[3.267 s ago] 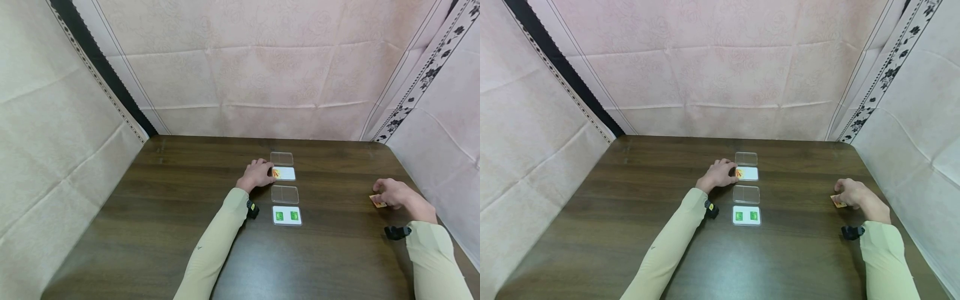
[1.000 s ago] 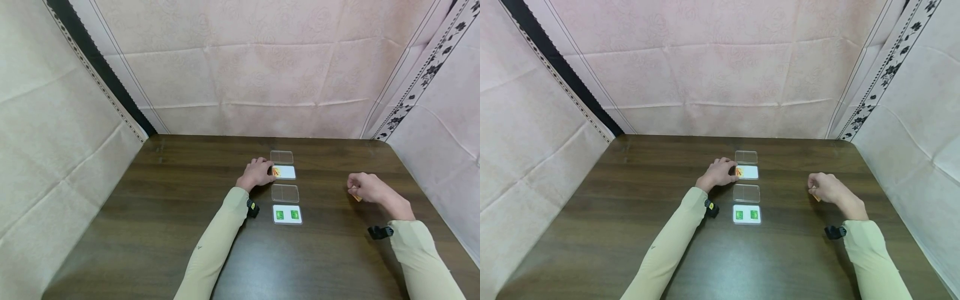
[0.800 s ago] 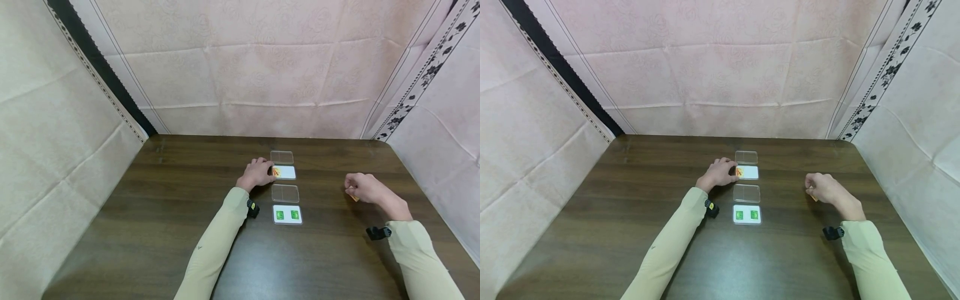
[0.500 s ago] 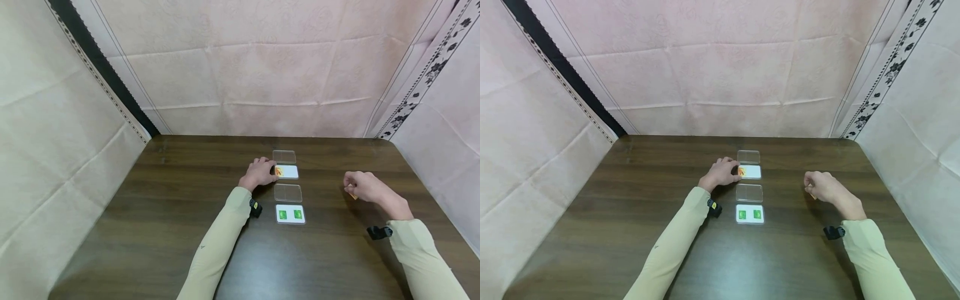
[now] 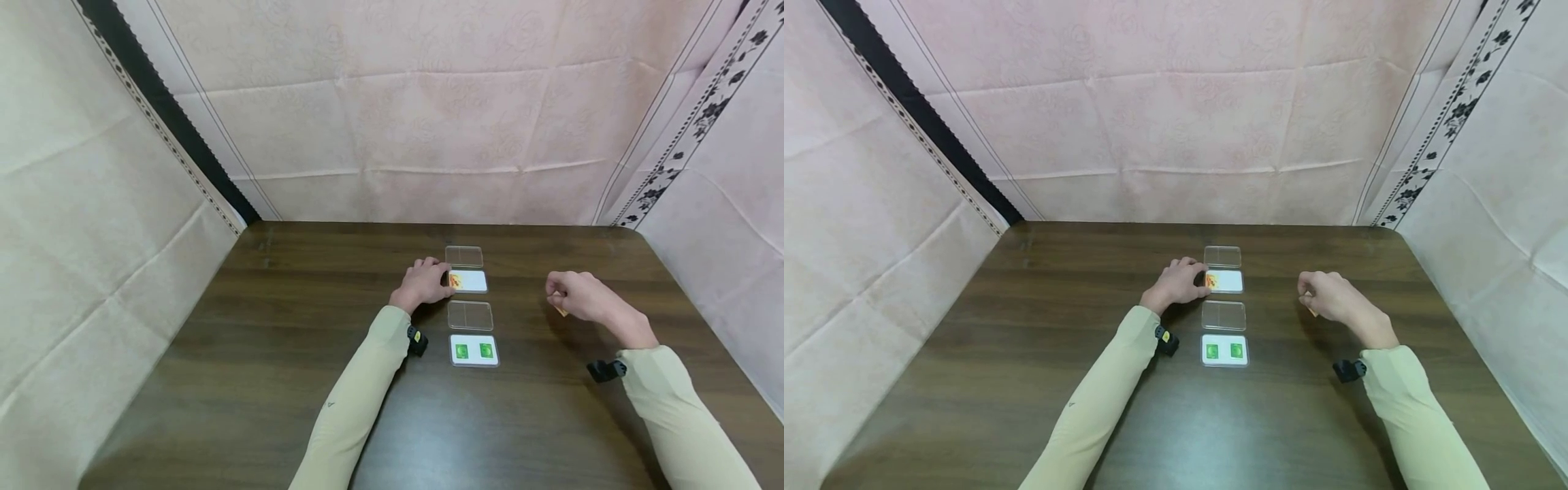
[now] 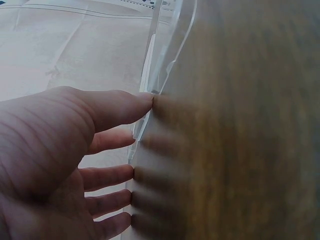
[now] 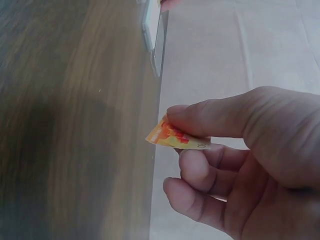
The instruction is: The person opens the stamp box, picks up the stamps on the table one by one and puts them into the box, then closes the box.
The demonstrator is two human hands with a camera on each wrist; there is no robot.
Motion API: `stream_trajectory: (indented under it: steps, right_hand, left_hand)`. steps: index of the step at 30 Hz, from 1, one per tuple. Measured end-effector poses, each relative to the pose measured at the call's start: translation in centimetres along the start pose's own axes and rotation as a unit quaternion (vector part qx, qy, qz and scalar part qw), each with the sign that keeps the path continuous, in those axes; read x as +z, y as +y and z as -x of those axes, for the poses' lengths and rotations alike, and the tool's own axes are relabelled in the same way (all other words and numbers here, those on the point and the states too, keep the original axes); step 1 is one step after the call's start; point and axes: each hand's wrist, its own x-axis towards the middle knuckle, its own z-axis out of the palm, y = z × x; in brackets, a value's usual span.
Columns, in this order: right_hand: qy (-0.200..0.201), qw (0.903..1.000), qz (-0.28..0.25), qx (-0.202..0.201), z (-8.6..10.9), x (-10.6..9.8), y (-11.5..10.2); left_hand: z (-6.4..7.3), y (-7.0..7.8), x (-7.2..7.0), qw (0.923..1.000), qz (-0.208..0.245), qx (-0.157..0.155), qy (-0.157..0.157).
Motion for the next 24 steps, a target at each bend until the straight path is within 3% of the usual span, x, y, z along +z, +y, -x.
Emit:
stream_trajectory:
  steps: [13,24]
  right_hand:
    - [-0.014,0.9991,-0.038,0.013,-1.8,-0.1,-1.6]
    - [-0.001,0.9987,-0.052,0.003,-4.0,0.0,-3.1]
  left_hand:
    - [0.0,0.0,0.0,1.0000,-0.004,-0.004,-0.004]
    - [-0.1,0.0,0.1,1.0000,-0.004,-0.004,-0.003]
